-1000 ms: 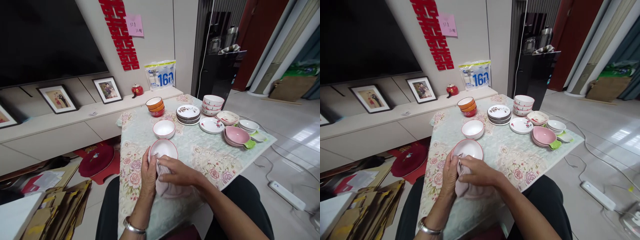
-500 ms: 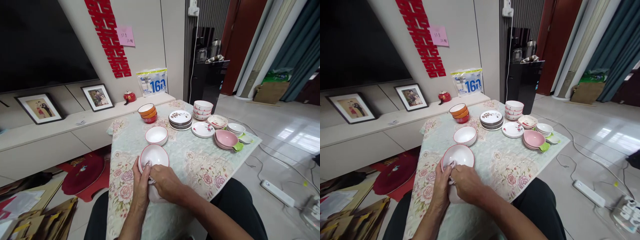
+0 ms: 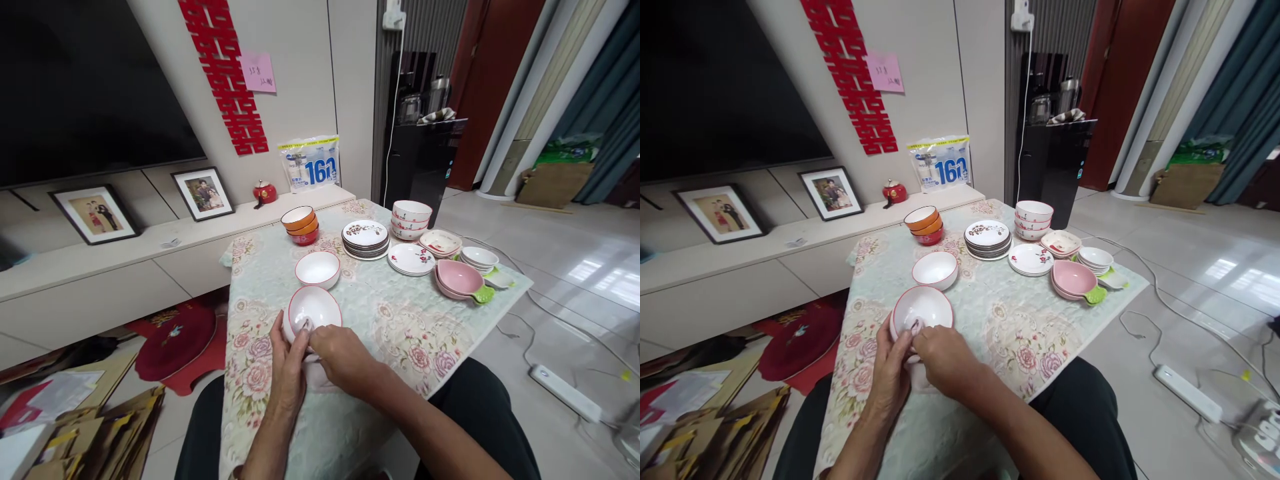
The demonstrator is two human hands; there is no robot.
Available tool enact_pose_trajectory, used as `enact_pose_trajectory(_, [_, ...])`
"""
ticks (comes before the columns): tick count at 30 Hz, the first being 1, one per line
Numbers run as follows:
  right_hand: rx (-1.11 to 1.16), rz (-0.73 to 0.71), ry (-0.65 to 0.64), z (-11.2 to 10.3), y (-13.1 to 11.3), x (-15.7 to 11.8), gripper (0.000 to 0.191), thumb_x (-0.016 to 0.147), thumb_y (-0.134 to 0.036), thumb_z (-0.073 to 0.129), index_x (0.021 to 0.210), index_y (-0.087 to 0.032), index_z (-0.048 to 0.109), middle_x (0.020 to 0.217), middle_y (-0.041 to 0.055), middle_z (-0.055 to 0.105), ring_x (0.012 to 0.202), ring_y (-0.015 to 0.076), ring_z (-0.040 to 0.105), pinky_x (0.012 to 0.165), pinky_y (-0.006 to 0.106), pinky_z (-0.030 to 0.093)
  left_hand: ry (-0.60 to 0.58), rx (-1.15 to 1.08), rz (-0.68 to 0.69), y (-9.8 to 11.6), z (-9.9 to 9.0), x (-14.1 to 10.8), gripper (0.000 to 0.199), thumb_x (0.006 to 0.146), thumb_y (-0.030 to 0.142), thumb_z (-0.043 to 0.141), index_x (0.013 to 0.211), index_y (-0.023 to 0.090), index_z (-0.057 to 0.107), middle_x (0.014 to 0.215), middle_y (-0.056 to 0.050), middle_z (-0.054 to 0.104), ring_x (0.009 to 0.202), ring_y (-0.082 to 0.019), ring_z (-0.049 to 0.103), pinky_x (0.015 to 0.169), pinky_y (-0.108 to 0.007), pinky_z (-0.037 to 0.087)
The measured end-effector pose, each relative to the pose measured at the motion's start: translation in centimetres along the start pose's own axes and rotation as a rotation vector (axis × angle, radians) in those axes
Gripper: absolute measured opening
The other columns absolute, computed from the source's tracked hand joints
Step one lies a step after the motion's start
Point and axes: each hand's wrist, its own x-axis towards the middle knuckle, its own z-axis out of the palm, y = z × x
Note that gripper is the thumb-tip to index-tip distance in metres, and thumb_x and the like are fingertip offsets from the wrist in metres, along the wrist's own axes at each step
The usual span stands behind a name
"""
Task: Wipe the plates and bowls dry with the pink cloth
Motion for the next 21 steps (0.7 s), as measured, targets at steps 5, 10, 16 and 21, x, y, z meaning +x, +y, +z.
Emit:
enact_pose_trajectory(5, [0.052, -0.044, 0.01, 0.3, 0.0, 0.4, 0.025, 0.086, -0.007, 0.055, 0.11, -0.011, 0.06, 0.107, 0.0108, 0.065, 0.093, 0.0221, 0.057, 0.077, 0.031, 0.043, 0.025, 0.019, 0.01, 0.0, -0.1, 0.2, 0.053, 0.084, 0.046, 0.067, 0.131, 0.027, 0.053, 0.122, -0.004, 0.062, 0.107, -0.019, 0.061, 0.092, -0.031, 0.048])
enact_pose_trajectory(10, [-0.125, -0.079, -0.018, -0.4, 1.3, 0.1, 0.015, 0.093, -0.01, 0.05, 0.091, -0.015, 0.064, 0.098, 0.0096, 0.065, 0.092, 0.0226, 0.055, 0.081, 0.034, 0.042, 0.039, -0.154, 0.019, 0.3, 0.4, 0.2, 0.043, 0.083, 0.045, 0.067, 0.119, 0.022, 0.058, 0.112, -0.003, 0.065, 0.1, -0.018, 0.063, 0.09, -0.03, 0.05])
enact_pose_trajectory(16, [0.03, 0.025, -0.028, 0.0, 0.3, 0.3, 0.021, 0.093, -0.007, 0.047, 0.102, -0.013, 0.065, 0.098, 0.0095, 0.068, 0.089, 0.0216, 0.06, 0.078, 0.032, 0.044, -0.015, -0.114, -0.005, 0.5, 0.7, -0.4, 0.072, 0.075, 0.038, 0.077, 0.138, 0.027, 0.045, 0.126, -0.006, 0.062, 0.107, -0.02, 0.063, 0.091, -0.032, 0.049])
enact_pose_trajectory(21, [0.146, -0.057, 0.0, 0.6, -0.3, 0.5, 0.028, 0.088, -0.006, 0.053, 0.115, -0.01, 0.059, 0.111, 0.0123, 0.066, 0.099, 0.0224, 0.058, 0.083, 0.032, 0.045, -0.039, -0.115, 0.023, 0.6, 0.4, -0.4, 0.049, 0.084, 0.041, 0.068, 0.128, 0.026, 0.053, 0.112, -0.003, 0.065, 0.1, -0.017, 0.064, 0.092, -0.03, 0.048])
